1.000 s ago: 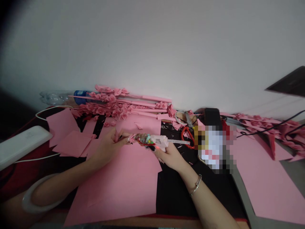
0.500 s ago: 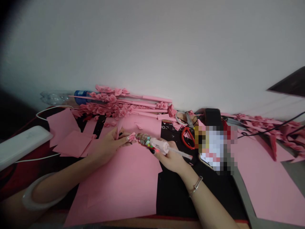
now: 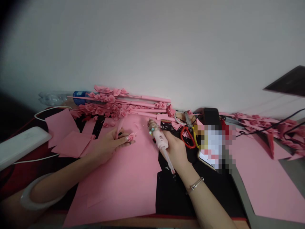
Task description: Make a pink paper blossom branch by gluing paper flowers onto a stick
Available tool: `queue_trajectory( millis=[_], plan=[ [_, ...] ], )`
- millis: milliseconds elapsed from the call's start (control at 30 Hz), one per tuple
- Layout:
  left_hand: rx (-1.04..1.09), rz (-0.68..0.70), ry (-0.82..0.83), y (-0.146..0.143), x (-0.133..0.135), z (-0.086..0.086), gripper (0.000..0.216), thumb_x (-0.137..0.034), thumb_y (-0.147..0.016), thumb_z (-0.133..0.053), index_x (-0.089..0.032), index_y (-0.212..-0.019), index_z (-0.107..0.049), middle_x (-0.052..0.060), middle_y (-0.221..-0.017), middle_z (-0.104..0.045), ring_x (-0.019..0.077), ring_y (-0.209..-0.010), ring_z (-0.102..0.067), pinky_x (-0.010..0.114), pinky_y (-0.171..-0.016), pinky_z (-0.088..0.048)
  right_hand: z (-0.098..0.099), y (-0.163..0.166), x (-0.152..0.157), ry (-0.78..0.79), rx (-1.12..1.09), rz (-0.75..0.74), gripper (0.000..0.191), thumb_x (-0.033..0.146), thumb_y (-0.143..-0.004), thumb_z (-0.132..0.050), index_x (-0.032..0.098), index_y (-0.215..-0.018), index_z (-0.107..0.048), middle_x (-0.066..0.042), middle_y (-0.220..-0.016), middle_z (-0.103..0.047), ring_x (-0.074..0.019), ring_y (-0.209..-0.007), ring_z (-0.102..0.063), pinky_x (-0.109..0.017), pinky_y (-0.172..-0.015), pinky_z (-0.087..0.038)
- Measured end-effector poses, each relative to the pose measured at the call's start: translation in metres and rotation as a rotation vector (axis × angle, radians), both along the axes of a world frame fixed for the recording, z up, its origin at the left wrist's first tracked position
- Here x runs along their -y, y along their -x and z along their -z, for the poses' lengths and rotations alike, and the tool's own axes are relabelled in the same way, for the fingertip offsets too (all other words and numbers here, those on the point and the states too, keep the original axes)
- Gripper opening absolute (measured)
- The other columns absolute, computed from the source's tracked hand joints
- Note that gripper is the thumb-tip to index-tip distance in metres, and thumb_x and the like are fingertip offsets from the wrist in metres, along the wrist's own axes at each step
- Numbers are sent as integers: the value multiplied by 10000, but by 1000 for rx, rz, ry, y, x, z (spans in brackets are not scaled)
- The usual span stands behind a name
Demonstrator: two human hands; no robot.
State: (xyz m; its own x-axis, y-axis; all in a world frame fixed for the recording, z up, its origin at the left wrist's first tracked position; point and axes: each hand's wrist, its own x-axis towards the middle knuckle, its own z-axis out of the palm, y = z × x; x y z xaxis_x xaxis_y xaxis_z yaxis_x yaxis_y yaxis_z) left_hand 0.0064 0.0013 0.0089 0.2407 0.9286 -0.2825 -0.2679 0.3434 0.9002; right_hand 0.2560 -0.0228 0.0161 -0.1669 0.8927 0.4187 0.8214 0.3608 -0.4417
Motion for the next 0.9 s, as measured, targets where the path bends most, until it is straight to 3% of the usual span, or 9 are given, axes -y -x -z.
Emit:
queue_trajectory(
  millis=[133,233,433,533,600,667,800,900],
  plan=[
    [-51,-35,-36,0,1,-2,353,-341,-656,-839,-204,-769,-533,-1,-811,-693,203,-873,-709,358,-837,-576,1,-7,-9,-16,43,241,370,346,-857,-561,146,-1165,-611,-136,-951,-731,-294,-783,-687,-369,-669,-516],
    [-107,-57,-93,-2,2,-7,314,-324,-681,-810,-201,-783,-540,0,-797,-698,201,-845,-706,365,-808,-579,4,-15,-16,-65,123,303,436,282,-873,-511,97,-1265,-560,-207,-1131,-682,-349,-977,-650,-454,-799,-512],
    [-216,20,-237,-3,7,-11,206,-303,-746,-731,-204,-744,-550,15,-767,-718,214,-824,-712,357,-767,-571,11,-31,-23,-52,373,469,444,235,-889,-471,66,-1293,-547,-236,-1048,-624,-384,-963,-584,-511,-756,-490],
    [-222,57,-299,-4,10,-10,177,-298,-756,-710,-208,-725,-560,25,-782,-729,201,-795,-701,327,-722,-564,9,-32,-23,-106,355,480,445,299,-868,-542,110,-1270,-572,-209,-1071,-571,-383,-990,-549,-539,-789,-474],
    [-234,71,-331,-5,12,-9,138,-290,-766,-693,-208,-738,-585,25,-789,-730,192,-788,-691,308,-696,-553,4,-26,-19,-188,242,417,442,328,-854,-582,142,-1256,-578,-183,-1097,-535,-371,-1046,-526,-542,-847,-464],
    [-276,83,-357,-6,13,-8,97,-273,-783,-677,-206,-757,-612,17,-774,-725,185,-776,-680,302,-694,-541,-3,-13,-11,-237,92,248,380,299,-858,-589,178,-1218,-584,-147,-1101,-516,-330,-1068,-526,-499,-892,-467],
    [-370,123,-394,-7,15,-7,82,-273,-816,-664,-208,-781,-629,5,-755,-722,181,-764,-664,310,-724,-512,-7,22,11,-122,-90,-218,316,201,-837,-603,212,-1151,-561,-99,-1039,-515,-262,-999,-549,-389,-823,-507],
    [-390,143,-384,-6,17,-5,118,-297,-837,-647,-218,-785,-576,1,-792,-744,182,-772,-662,311,-719,-490,-2,40,20,-41,-160,-334,335,137,-811,-602,227,-1126,-528,-89,-1027,-522,-249,-976,-546,-382,-812,-504]
  ],
)
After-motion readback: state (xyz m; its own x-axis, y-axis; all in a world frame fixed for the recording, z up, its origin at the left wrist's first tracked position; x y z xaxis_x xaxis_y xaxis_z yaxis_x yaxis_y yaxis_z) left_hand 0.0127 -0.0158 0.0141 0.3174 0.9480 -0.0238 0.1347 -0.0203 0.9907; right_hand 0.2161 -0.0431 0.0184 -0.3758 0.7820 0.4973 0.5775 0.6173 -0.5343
